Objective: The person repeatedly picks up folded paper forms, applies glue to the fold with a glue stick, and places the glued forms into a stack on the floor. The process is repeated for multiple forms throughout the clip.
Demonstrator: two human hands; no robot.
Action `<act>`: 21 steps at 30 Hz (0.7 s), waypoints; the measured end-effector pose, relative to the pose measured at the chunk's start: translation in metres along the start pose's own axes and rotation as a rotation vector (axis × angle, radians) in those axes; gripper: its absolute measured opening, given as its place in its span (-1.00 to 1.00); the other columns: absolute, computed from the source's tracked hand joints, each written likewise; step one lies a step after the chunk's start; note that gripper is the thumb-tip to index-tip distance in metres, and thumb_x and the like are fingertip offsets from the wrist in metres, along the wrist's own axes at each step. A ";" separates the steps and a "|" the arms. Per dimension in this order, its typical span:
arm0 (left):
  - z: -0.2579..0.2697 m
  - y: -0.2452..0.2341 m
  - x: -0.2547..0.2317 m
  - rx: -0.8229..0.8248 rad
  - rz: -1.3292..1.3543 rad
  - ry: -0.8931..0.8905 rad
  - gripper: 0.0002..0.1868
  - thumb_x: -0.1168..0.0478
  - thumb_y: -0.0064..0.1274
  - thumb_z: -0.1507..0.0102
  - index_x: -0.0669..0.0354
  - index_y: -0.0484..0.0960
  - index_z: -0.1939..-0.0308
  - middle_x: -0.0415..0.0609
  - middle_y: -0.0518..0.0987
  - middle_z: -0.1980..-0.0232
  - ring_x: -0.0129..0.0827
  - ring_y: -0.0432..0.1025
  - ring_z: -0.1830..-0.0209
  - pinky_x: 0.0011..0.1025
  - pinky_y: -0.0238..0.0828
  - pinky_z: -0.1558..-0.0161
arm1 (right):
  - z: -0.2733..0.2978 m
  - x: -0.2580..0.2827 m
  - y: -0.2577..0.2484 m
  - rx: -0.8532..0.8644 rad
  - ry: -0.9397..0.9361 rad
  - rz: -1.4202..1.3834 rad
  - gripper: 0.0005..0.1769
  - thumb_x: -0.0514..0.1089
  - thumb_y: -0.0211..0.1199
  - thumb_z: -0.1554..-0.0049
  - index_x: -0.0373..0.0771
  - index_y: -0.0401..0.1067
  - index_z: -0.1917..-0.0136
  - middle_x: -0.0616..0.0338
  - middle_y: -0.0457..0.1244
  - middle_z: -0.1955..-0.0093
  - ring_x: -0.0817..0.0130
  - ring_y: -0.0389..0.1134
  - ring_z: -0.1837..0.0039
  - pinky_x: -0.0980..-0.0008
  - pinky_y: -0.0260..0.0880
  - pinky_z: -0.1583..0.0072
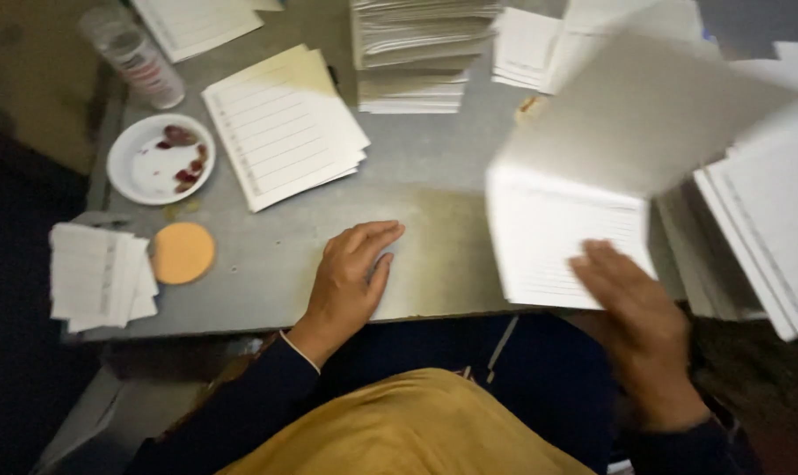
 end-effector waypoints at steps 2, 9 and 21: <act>0.009 -0.006 0.008 0.032 -0.004 -0.055 -0.63 0.39 -0.10 -0.26 0.13 0.49 -0.16 -0.04 0.50 -0.15 -0.20 0.39 -0.14 -0.19 0.24 -0.09 | -0.001 -0.026 0.049 0.317 -0.019 -0.096 -0.50 -0.11 0.04 -0.15 0.01 0.27 -0.38 0.12 0.11 -0.48 0.15 0.08 -0.53 0.16 -0.06 -0.51; 0.014 -0.008 0.031 0.051 -0.006 -0.124 -0.62 0.42 -0.07 -0.25 0.14 0.51 -0.15 -0.03 0.52 -0.12 -0.19 0.40 -0.12 -0.20 0.27 -0.09 | -0.010 -0.034 0.076 0.561 -0.029 -0.212 -0.47 0.08 -0.14 -0.19 0.04 0.21 -0.41 0.14 -0.01 -0.55 0.10 -0.11 -0.60 -0.06 -0.30 -0.52; -0.002 0.015 0.026 0.100 0.053 -0.073 -0.66 0.45 -0.07 -0.27 0.16 0.50 -0.12 -0.02 0.51 -0.11 -0.17 0.42 -0.07 -0.19 0.29 -0.05 | -0.021 -0.007 0.094 0.499 -0.022 -0.344 -0.25 -0.06 0.39 0.11 -0.14 0.27 -0.35 0.06 0.09 -0.48 0.10 0.05 -0.54 0.02 -0.13 -0.55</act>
Point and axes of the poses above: each hand's wrist, its own z-axis away from the middle knuckle, its own y-axis out of the palm, x = y × z, the point moved 4 cm from there along -z, towards the middle knuckle
